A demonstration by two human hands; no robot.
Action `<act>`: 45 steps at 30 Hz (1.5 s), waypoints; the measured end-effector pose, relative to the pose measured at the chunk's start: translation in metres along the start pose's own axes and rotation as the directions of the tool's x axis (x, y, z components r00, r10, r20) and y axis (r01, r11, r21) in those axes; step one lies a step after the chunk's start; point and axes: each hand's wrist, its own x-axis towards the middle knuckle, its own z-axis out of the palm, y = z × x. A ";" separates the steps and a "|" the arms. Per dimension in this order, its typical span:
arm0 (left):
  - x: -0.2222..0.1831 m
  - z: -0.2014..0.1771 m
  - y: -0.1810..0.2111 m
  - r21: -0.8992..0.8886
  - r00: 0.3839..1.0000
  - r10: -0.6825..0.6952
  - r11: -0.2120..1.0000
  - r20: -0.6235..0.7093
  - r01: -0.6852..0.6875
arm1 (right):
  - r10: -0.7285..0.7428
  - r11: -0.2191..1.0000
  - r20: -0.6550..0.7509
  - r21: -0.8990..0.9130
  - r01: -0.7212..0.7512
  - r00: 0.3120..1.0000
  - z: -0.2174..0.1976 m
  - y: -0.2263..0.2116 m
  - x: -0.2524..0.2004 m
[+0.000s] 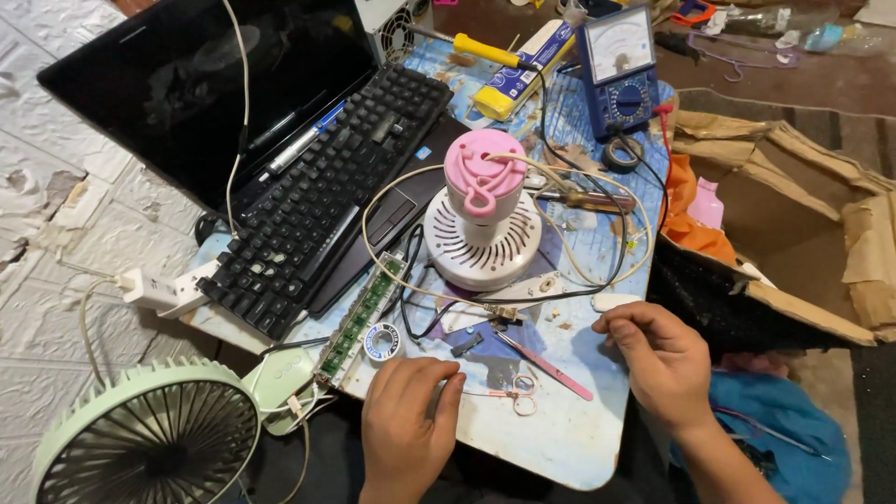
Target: Repairing a small portable fan by manipulating its internal wiring and circuit board using hands and a small tool.
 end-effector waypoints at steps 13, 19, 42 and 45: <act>0.038 0.017 -0.001 0.270 0.990 0.117 0.953 0.083 -0.135 | -0.276 0.904 0.234 -0.265 0.335 0.932 0.011 -0.027 0.017; 0.055 0.041 -0.003 0.341 0.971 0.115 0.922 0.211 -0.183 | -0.303 0.729 0.584 -0.367 0.578 0.753 0.017 -0.024 0.009; 0.055 0.037 -0.018 0.434 0.985 0.139 0.885 0.103 -0.170 | -0.432 0.692 0.353 -0.460 0.556 0.830 -0.009 -0.030 0.113; 0.053 0.039 -0.020 0.441 0.985 0.131 0.882 0.111 -0.167 | -0.404 0.651 0.434 -0.482 0.586 0.805 0.007 -0.019 0.175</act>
